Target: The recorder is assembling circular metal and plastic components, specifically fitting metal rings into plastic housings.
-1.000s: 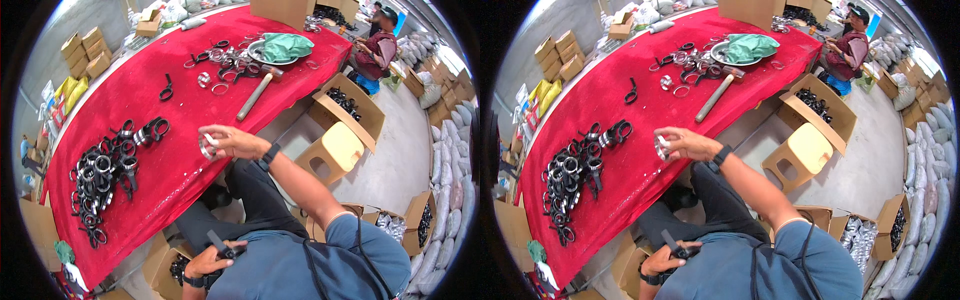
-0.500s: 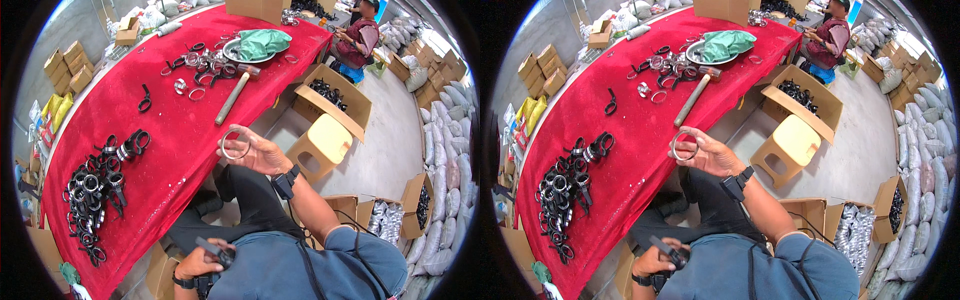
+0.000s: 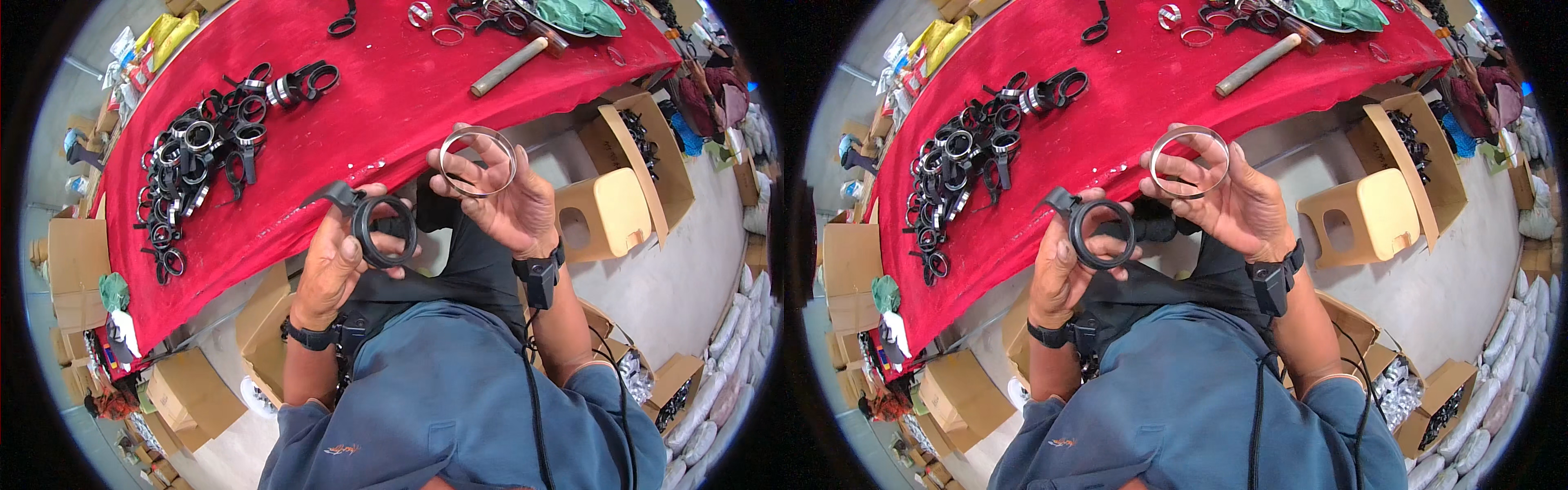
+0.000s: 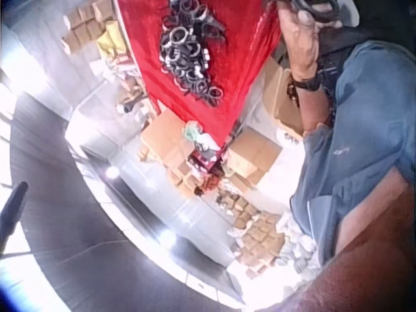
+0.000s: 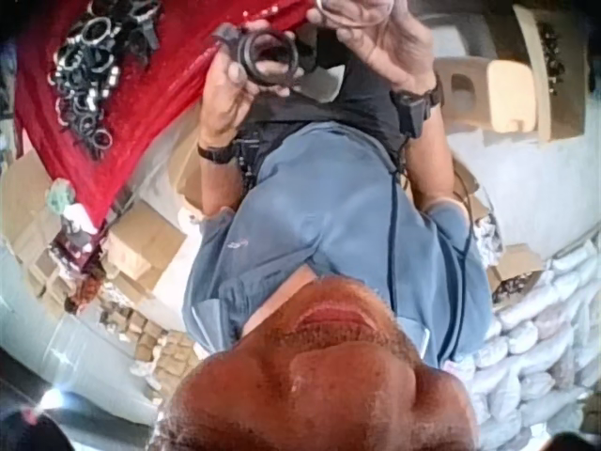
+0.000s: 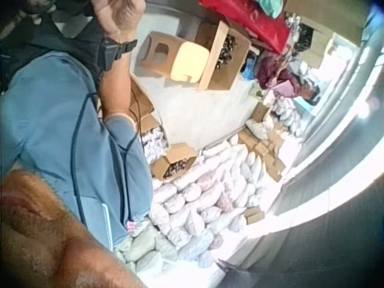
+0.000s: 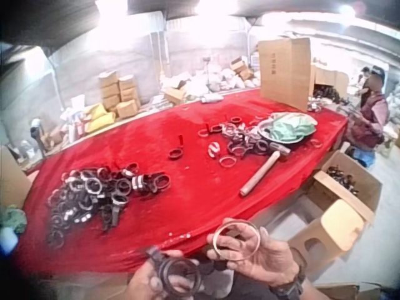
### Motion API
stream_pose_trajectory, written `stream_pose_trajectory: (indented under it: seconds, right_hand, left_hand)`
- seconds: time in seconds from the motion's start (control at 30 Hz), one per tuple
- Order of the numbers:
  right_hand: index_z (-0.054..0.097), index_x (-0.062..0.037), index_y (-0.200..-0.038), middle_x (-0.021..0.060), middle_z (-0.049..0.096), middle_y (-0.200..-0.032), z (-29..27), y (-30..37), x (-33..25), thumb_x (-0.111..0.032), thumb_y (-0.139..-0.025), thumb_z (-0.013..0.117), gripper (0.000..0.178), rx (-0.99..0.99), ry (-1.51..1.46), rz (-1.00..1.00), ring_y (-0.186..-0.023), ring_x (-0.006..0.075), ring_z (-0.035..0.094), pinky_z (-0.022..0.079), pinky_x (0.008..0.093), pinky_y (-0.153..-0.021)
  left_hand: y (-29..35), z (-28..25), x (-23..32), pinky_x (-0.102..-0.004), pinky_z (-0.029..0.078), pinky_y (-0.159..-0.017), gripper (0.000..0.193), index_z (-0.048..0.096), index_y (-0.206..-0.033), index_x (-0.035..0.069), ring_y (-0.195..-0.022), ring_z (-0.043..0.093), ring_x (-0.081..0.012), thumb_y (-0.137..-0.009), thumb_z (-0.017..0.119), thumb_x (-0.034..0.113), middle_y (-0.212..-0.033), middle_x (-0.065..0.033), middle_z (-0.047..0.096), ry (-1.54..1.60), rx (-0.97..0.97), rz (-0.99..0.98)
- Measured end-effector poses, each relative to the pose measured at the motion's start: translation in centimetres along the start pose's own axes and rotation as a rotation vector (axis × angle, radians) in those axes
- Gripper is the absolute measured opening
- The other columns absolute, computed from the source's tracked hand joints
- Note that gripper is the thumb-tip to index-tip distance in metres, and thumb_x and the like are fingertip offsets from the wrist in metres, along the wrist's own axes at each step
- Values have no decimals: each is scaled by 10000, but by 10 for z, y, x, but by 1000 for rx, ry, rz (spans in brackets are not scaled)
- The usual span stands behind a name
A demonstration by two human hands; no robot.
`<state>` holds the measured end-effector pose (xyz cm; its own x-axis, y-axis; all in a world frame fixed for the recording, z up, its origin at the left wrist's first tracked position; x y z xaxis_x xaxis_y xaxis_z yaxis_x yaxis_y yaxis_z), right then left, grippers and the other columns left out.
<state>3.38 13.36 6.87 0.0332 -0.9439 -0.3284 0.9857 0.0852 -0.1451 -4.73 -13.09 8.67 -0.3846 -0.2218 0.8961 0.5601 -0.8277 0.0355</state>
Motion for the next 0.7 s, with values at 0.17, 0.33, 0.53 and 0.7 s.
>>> stream_pose_trajectory:
  seconds: [0.17,0.33,0.53,0.7]
  right_hand:
    - [362,-67,-1644,346,447,-1596,-6,0,6,-505,-1094,568,732,-49,-110,51,-1458,507,499,558,455,-1115]
    - [370,-65,-1642,362,396,-1629,-10,5,6,-469,-1079,609,733,-79,-70,37,-1489,506,462,543,444,-1124]
    - [382,-59,-1638,382,315,-1666,-13,4,6,-466,-1058,651,759,-34,-32,74,-1515,499,427,555,424,-1091]
    - [409,-39,-1623,349,385,-1639,-8,5,9,-455,-1050,673,755,54,41,83,-1450,471,514,562,426,-1084]
  left_hand:
    - [2,6,7,-425,665,-838,1065,179,-1660,-23,-1223,707,-451,-962,770,523,-1550,-321,467,-60,23,12]
    - [3,8,10,-421,672,-835,1107,202,-1657,-25,-1205,717,-442,-915,826,510,-1543,-306,475,-59,50,-9]
    - [2,8,9,-402,689,-795,1160,290,-1640,-22,-1154,748,-397,-834,901,547,-1516,-248,513,-132,209,19]
    - [-2,4,5,-403,684,-805,1085,331,-1630,-6,-1161,748,-372,-854,909,486,-1513,-190,533,-114,253,94]
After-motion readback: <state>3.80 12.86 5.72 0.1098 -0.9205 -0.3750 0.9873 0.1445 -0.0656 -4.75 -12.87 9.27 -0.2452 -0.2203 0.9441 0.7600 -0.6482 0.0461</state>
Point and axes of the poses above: each hand's wrist, its own y-axis away from the middle knuckle, its own z-axis out of the palm, x = y × z, the point moved 1 cm from there along -y, towards the middle knuckle
